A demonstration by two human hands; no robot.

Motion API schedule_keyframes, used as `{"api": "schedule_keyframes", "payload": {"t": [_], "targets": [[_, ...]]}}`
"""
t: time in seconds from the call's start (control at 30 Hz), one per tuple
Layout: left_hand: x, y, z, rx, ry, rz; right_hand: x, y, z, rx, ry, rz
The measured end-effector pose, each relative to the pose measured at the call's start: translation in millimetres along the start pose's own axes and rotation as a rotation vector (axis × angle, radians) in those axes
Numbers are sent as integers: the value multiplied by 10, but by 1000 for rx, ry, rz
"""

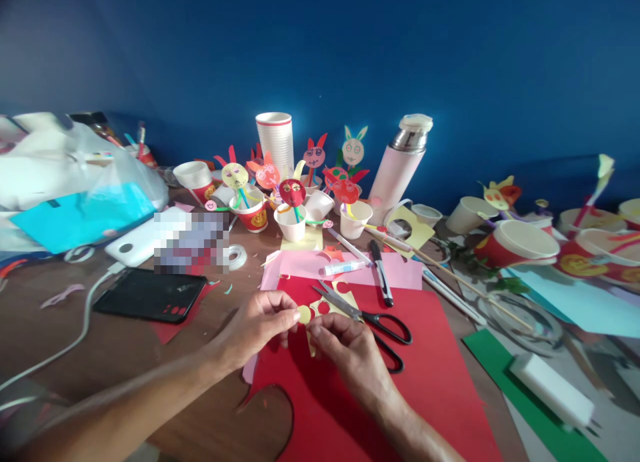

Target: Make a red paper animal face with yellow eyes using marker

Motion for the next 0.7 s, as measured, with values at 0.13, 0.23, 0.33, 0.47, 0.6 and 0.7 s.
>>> {"api": "schedule_keyframes", "payload": {"t": [0.13, 0.23, 0.33, 0.47, 0.6, 0.7], "targets": [[17, 39, 10, -39, 33, -43, -7, 24, 5, 3, 3, 11], [31, 53, 10, -66, 44, -69, -15, 29, 18, 30, 19, 23], [43, 63, -1, -75, 40, -97, -15, 13, 36, 55, 45, 33], [59, 38, -30, -86, 27, -99, -3, 0, 18, 32, 34, 42], [69, 33, -63, -109, 14, -118, 0, 45, 15, -13, 35, 34], [64, 37, -89, -83, -3, -110, -4, 84, 27, -26, 46, 16]]}}
Point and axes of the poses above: each hand's wrist, its own x-axis away from the middle knuckle, its own z-axis out of the back of the hand, y = z × x, the point moved 9 cm from there along -x, towards the middle knuckle, and after that the axes turned 3 degrees about y, right-handed, at the moved point
